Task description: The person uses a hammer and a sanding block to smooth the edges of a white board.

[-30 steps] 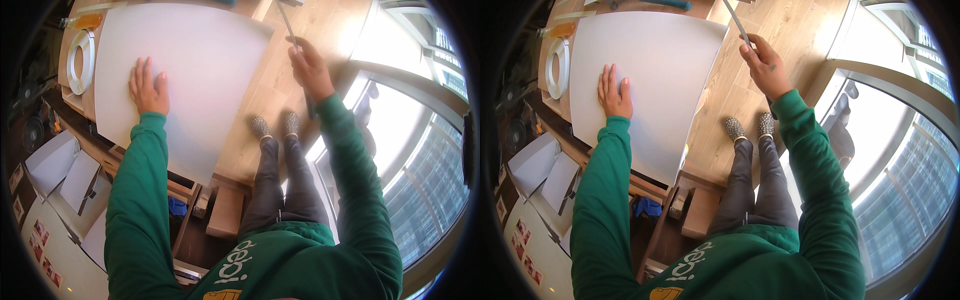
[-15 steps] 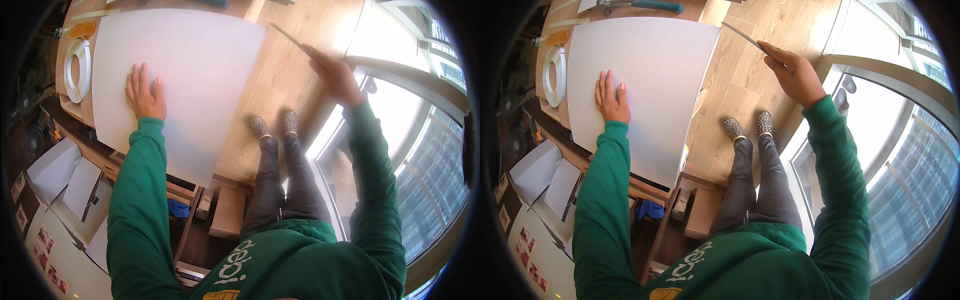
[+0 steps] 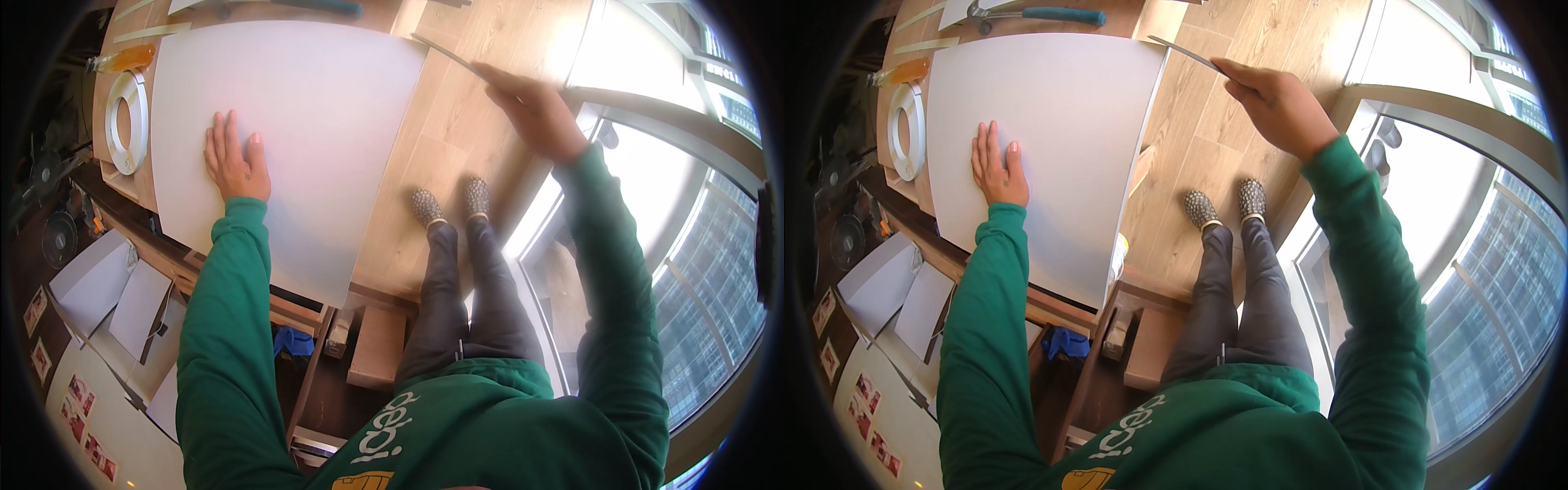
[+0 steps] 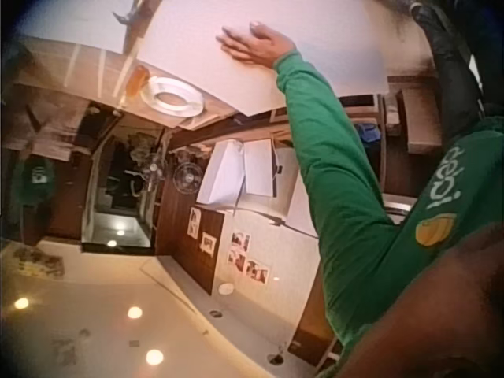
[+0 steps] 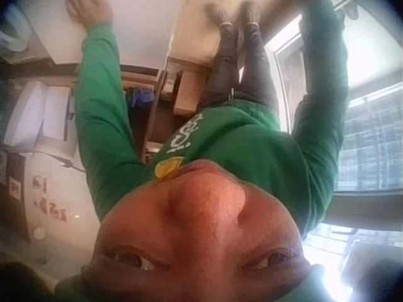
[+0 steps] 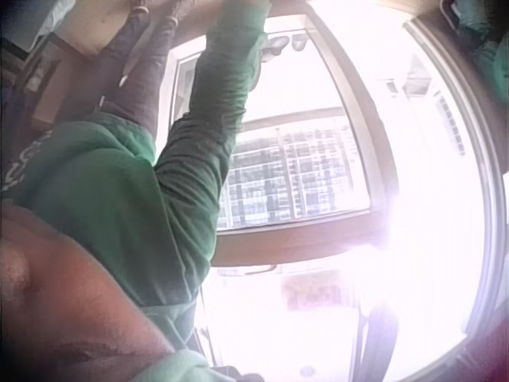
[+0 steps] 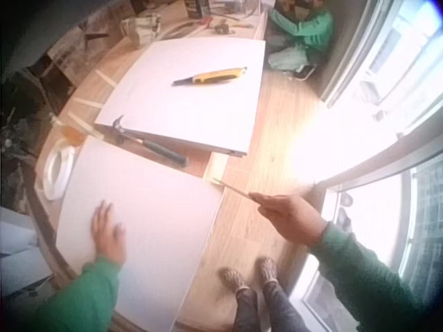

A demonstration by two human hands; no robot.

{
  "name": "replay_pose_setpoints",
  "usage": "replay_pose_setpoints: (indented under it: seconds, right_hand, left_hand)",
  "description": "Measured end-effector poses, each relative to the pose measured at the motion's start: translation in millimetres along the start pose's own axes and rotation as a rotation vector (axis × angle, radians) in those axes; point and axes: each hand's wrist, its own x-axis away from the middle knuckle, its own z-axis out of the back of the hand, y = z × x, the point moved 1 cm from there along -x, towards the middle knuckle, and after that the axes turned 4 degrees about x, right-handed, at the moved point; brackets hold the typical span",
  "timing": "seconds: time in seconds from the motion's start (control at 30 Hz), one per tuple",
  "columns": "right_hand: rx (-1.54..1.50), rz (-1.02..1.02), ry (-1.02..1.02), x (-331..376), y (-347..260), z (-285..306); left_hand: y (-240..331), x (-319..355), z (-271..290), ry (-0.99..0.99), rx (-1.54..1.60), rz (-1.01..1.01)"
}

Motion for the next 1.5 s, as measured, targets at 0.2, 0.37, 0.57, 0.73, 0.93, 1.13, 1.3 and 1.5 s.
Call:
replay_pose_setpoints:
  seconds: [0.2, 0.37, 0.57, 0.73, 0.93, 1.13, 1.3, 1.5]
  right_hand:
    - [0.013, -0.007, -0.025, -20.0, 0.7, 1.5]
    - [0.034, 0.059, 0.016, -7.7, -3.2, 2.7]
    - [0.018, 0.056, 0.197, -14.4, -15.8, -13.8]
    - [-0.189, -0.335, 0.106, 30.6, -21.5, -39.3]
    - [-0.471, -0.429, 0.086, 56.0, -55.9, -84.4]
    - [-0.396, -0.439, -0.024, 98.8, -91.2, -130.4]
    - [-0.394, -0.434, -0.063, 160.0, -117.1, -183.9]
    - [-0.449, -0.482, -0.240, 224.2, -138.7, -236.8]
  left_hand:
    - [-1.2, -1.4, -1.8, -0.003, 0.009, 0.004]
    - [3.5, -0.5, 1.6, -0.023, 0.027, 0.026]
    - [-2.1, 0.7, -0.4, -0.014, 0.022, 0.021]
    - [-7.5, 3.8, -3.6, 0.019, 0.054, 0.006]
    - [-11.7, 5.5, -5.9, 0.056, 0.091, 0.025]
    - [-3.3, 4.5, -1.7, 0.040, 0.048, -0.005]
    - [-11.4, 5.7, -8.1, 0.102, 0.038, -0.035]
    - [-17.3, 8.2, -14.5, 0.204, 0.050, -0.027]
